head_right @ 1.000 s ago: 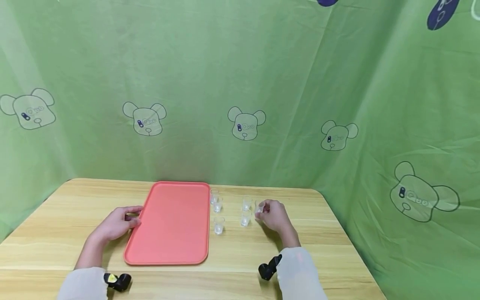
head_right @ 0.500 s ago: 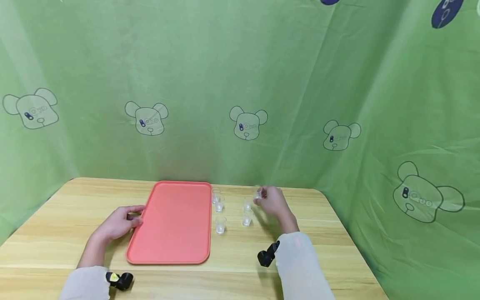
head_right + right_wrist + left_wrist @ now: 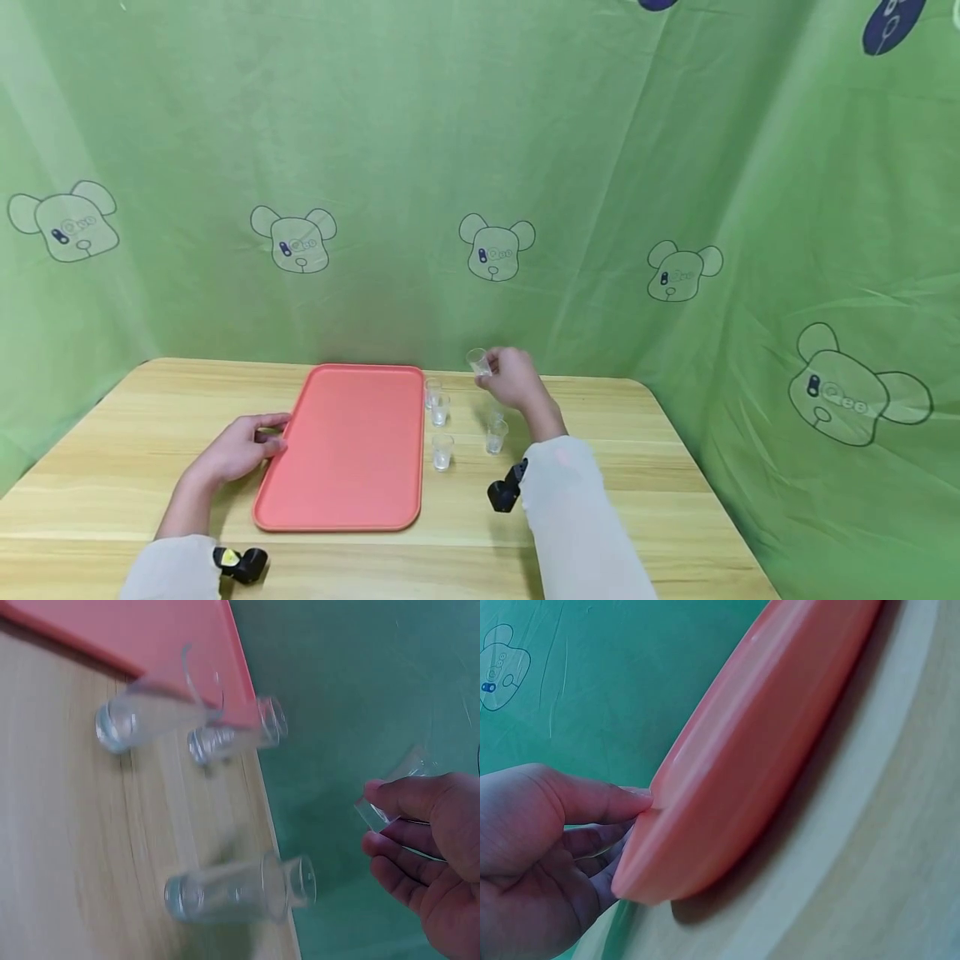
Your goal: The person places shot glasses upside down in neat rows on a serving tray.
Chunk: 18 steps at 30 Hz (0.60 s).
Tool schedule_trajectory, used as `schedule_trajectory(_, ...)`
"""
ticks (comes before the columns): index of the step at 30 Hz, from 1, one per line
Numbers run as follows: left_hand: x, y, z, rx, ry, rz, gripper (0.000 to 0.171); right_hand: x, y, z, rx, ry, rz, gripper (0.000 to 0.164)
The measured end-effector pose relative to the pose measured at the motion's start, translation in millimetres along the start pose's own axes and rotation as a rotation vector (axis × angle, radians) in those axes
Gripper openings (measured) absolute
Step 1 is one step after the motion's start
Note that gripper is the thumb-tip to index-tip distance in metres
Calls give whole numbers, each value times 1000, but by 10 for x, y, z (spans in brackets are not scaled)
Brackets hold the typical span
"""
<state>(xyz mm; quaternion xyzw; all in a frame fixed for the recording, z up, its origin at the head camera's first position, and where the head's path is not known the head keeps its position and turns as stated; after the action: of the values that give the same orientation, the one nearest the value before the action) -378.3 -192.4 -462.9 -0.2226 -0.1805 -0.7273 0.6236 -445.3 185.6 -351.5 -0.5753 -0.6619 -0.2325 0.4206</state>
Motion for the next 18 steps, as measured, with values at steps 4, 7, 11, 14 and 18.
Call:
schedule_trajectory(4,2,-2,-8,5,6,1,46,-81,-74,-153,5,-2,-18,29)
schedule_trajectory(7,0,-6,-12,6,13,-1,45,-140,-113,-260,12,-10,-28,30)
schedule_trajectory(11,-1,-13,-18,-2,12,-1,45,-219,-160,-407,38,-17,-33,30)
schedule_trajectory(14,1,-22,-24,-2,7,3,45,-289,-194,-517,57,-6,-43,29)
schedule_trajectory(18,8,-29,-27,3,0,9,44,-396,-234,-653,78,10,-67,29)
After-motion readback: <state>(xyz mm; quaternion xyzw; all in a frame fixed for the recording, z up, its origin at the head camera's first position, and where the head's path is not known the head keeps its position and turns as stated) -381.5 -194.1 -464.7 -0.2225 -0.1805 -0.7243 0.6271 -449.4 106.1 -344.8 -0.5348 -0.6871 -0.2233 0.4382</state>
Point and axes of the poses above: each hand's wrist, its own y-axis away from the middle knuckle, its own x-axis out of the back of the hand, z = x × y, the point moved 10 cm from there along -y, towards the middle knuckle, and after that the axes turned 1 degree about y, right-handed, at the moved point
